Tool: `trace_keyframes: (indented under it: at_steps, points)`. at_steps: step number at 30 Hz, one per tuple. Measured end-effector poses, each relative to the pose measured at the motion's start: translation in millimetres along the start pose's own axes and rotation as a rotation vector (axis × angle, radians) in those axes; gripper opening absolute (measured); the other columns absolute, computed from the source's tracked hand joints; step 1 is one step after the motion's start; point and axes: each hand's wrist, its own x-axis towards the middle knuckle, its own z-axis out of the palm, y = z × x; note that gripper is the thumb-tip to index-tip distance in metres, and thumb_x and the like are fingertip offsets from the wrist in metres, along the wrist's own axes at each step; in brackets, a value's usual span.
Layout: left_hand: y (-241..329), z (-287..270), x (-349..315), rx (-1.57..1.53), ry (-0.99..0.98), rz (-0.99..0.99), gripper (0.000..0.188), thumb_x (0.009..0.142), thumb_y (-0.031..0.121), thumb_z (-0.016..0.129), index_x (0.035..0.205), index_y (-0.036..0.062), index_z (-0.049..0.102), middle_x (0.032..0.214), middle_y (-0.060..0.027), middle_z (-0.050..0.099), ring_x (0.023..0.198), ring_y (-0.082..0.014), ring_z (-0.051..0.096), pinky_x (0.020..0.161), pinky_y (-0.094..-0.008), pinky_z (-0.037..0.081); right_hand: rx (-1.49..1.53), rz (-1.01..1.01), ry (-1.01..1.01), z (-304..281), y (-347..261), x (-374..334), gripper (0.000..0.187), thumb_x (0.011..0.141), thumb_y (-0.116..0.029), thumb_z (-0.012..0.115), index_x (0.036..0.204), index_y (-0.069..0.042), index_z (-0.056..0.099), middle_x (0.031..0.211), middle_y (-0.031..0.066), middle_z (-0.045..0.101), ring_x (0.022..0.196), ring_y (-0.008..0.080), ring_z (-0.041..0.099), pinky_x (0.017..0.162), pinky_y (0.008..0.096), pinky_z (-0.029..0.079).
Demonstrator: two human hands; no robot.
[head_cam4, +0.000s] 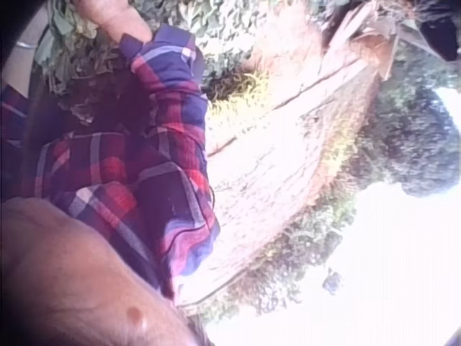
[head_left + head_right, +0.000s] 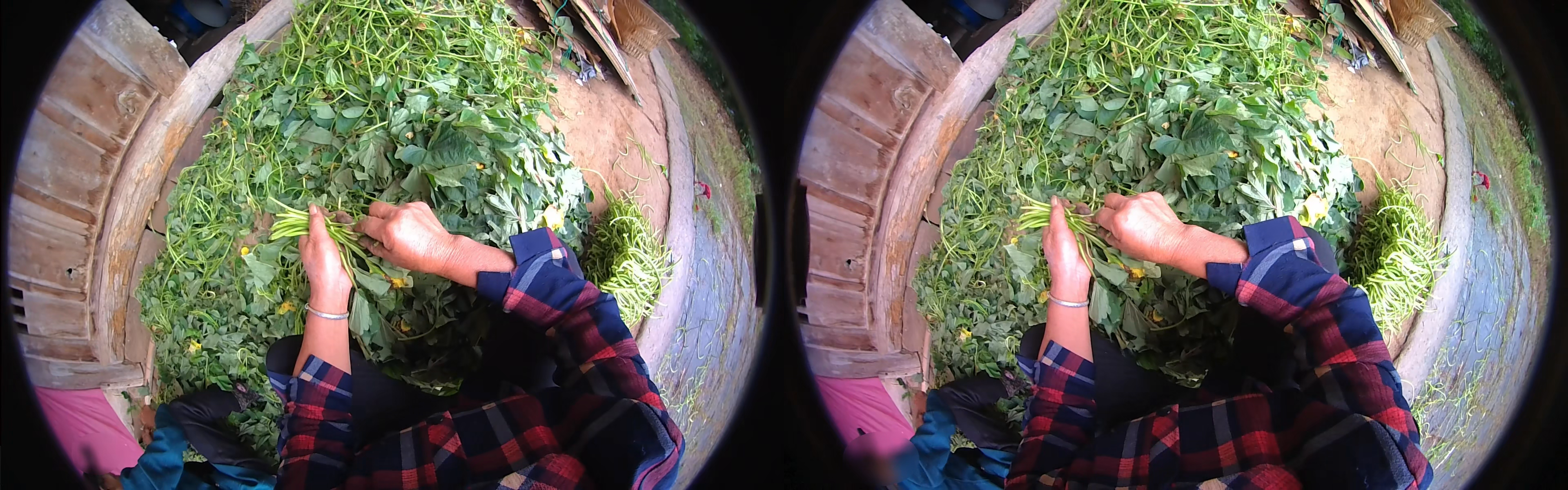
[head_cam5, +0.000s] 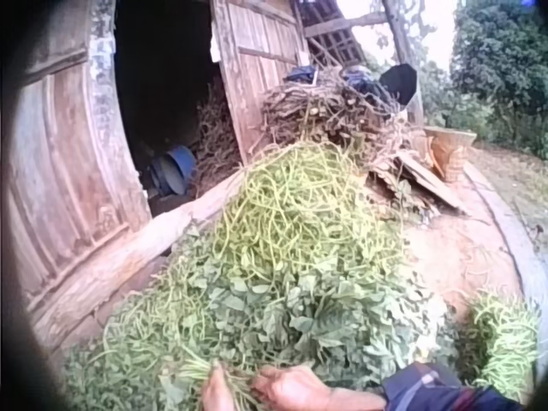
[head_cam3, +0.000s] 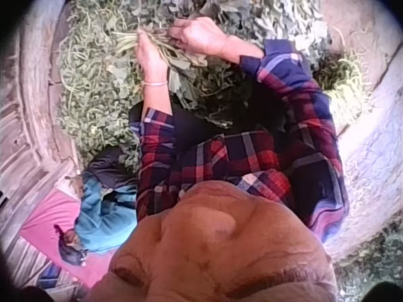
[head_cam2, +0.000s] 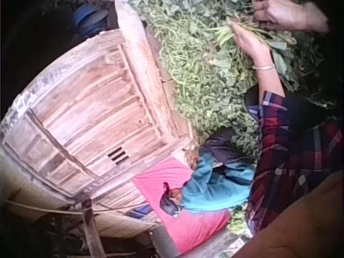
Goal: The person sits on the ground and processes a large pile of leafy green vines by hand, separating stems and leaves. The person repeatedly picks up bunches, pulls off leaves, and places the separated parts into a growing pile beside them.
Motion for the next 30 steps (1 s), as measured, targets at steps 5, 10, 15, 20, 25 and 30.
trace_keyframes:
  at_steps: [5, 10, 15, 20, 25, 30]
  points:
    - [-4, -1, 0, 0.111, -0.016, 0.034, 0.025, 0.095, 0.030, 0.045, 0.086, 0.0062, 0.050, 0.075, -0.0072, 0.057, 0.063, -0.0152, 0.054, 0.056, -0.0281, 0.045, 0.188, 0.025, -0.019, -1, 6, 1, 0.015, 0.075, -0.022, 0.062, 0.082, -0.009, 0.062, 0.078, 0.0079, 0.058, 0.072, 0.0291, 0.060, 0.061, 0.0397, 0.049]
    - [-4, 1, -3, 0.116, 0.022, 0.011, 0.029, 0.095, 0.029, 0.044, 0.084, 0.0038, 0.052, 0.074, -0.0037, 0.056, 0.064, -0.0109, 0.051, 0.057, -0.0257, 0.042, 0.097, -0.013, 0.043, -1, 2, 4, 0.013, 0.070, -0.017, 0.064, 0.079, -0.009, 0.061, 0.075, 0.0067, 0.057, 0.065, 0.0293, 0.059, 0.053, 0.0399, 0.046]
    - [0, 8, -6, 0.090, 0.041, 0.026, 0.028, 0.095, 0.029, 0.044, 0.085, 0.0037, 0.051, 0.074, -0.0050, 0.057, 0.064, -0.0119, 0.052, 0.058, -0.0263, 0.043, 0.222, 0.014, 0.088, 2, 6, 4, 0.012, 0.071, -0.014, 0.063, 0.078, -0.004, 0.061, 0.076, 0.0088, 0.060, 0.064, 0.0280, 0.060, 0.055, 0.0359, 0.047]
    - [0, -5, 0, 0.015, 0.001, 0.034, 0.025, 0.096, 0.029, 0.042, 0.087, 0.0074, 0.048, 0.074, -0.0058, 0.057, 0.063, -0.0128, 0.053, 0.055, -0.0265, 0.044, 0.962, 0.583, 0.030, 3, 27, 13, 0.019, 0.080, -0.020, 0.056, 0.087, -0.003, 0.062, 0.077, 0.0013, 0.061, 0.071, 0.0107, 0.056, 0.066, 0.0290, 0.047]
    - [15, -15, 7, -0.176, 0.026, 0.042, 0.024, 0.096, 0.031, 0.040, 0.087, 0.0090, 0.045, 0.076, -0.0095, 0.057, 0.061, -0.0165, 0.053, 0.056, -0.0283, 0.046, 1.322, 0.539, 0.270, -26, 51, 16, 0.018, 0.078, -0.015, 0.055, 0.089, -0.001, 0.058, 0.086, 0.0005, 0.057, 0.082, 0.0114, 0.051, 0.080, 0.0248, 0.040]
    - [16, -16, 8, -0.266, 0.035, 0.026, 0.024, 0.096, 0.031, 0.040, 0.088, 0.0090, 0.045, 0.075, -0.0093, 0.056, 0.060, -0.0163, 0.050, 0.057, -0.0282, 0.044, 1.183, 0.453, 0.115, -31, 32, 11, 0.012, 0.081, -0.006, 0.053, 0.091, -0.003, 0.059, 0.090, 0.0032, 0.060, 0.084, 0.0107, 0.055, 0.077, 0.0256, 0.045]
